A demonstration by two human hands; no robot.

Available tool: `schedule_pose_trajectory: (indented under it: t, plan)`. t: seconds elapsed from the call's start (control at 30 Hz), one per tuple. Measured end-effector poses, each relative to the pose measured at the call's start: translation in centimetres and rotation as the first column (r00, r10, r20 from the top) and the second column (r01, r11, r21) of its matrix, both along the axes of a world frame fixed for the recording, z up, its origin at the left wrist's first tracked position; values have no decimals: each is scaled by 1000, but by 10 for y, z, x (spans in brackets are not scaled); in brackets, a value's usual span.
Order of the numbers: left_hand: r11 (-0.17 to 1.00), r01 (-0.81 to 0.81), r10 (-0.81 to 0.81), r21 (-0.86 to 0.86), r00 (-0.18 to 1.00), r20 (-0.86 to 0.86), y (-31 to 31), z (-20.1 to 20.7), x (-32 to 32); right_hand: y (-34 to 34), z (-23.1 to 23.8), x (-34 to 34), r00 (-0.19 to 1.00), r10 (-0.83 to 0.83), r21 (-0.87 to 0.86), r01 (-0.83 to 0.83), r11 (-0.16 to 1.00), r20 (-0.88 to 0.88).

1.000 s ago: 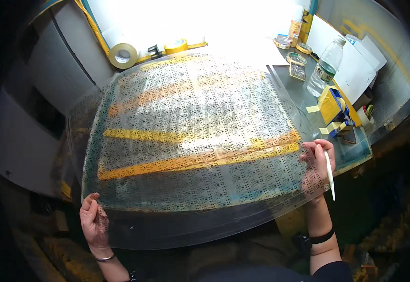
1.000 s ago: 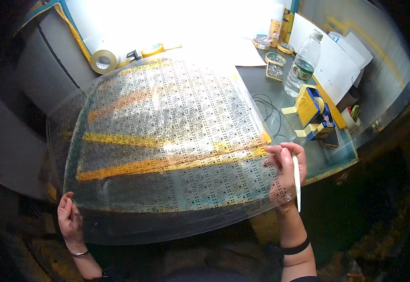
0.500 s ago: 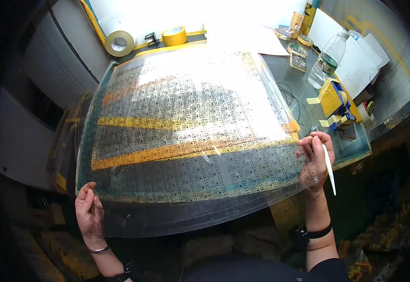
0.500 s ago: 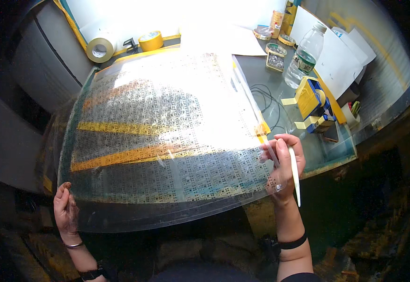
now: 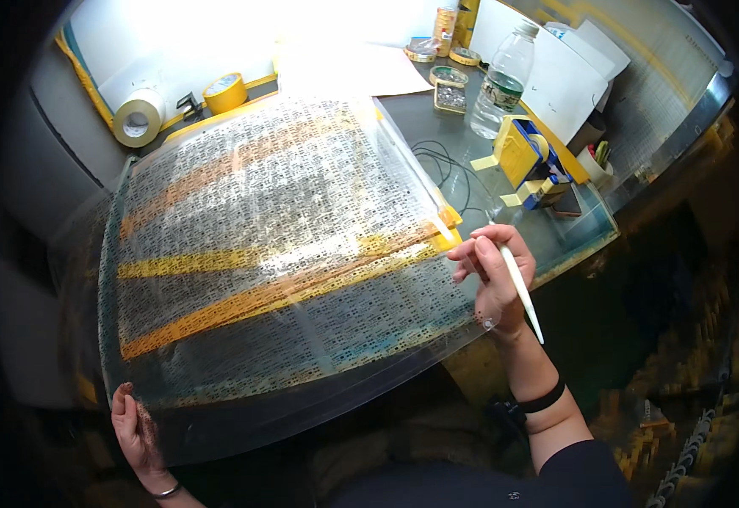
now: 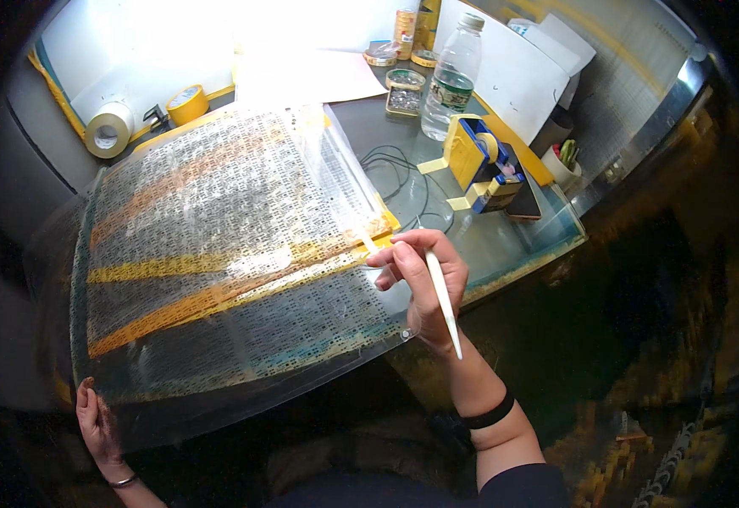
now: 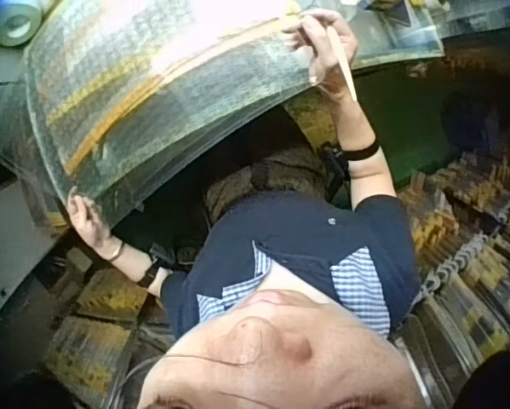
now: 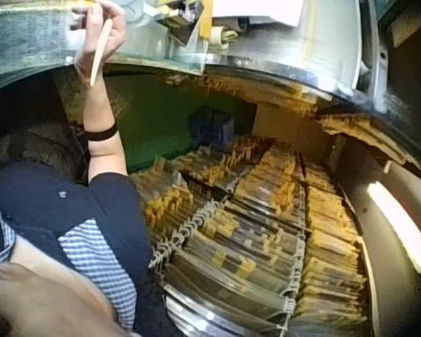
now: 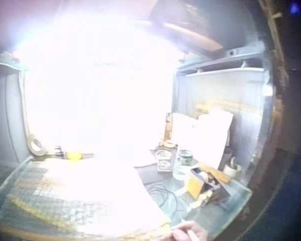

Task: The person is cleaning a large sheet of film with a specialized tool.

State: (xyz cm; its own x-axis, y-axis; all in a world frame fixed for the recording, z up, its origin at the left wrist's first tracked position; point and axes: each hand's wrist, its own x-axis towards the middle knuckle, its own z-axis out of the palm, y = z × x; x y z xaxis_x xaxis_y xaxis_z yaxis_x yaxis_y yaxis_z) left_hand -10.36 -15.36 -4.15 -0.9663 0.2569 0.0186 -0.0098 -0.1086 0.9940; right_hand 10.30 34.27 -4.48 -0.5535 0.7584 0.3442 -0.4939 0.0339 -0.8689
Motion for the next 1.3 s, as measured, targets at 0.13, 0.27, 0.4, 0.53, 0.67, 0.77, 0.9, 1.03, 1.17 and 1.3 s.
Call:
schedule_pose_trajectory:
  t: [0.13, 0.27, 0.4, 0.53, 0.67, 0.77, 0.9, 1.03, 1.17, 1.3]
  plan:
    - [996, 45, -47, 72, 998, 35, -2, 5, 0, 1, -1, 1, 1000, 30, 19, -30, 999, -1]
    - [997, 18, -21, 78, 999, 38, -2, 5, -2, 0, 2, 1, 999, 36, 21, -35, 999, -7]
    - [996, -62, 58, 63, 996, 69, 1, 7, -2, -1, 2, 1, 999, 46, 12, -46, 999, -6]
    - [998, 4, -6, 60, 999, 36, -7, 1, -7, -1, 2, 2, 999, 44, 7, -44, 999, -5]
    - [997, 26, -29, 74, 999, 37, -7, 6, -3, 0, 0, 2, 998, 66, 14, -66, 998, -15]
    - [1000, 9, -9, 15, 1000, 18, -1, 12, 3, 1, 0, 2, 997, 70, 24, -70, 997, -11]
    - [980, -90, 59, -180, 984, -169, -6, 8, 1, -2, 1, 1, 998, 62, 3, -62, 998, -10]
    - [983, -89, 68, -162, 989, -134, -9, 13, 5, -3, 2, 2, 998, 52, -15, -52, 999, 27]
    - [987, -85, 68, -139, 990, -120, -2, 14, 4, -2, 4, 1, 998, 63, -4, -63, 998, 5]
    - [983, -67, 46, -173, 991, -123, 5, 17, 7, 0, -2, -1, 994, 109, 9, -109, 994, -23]
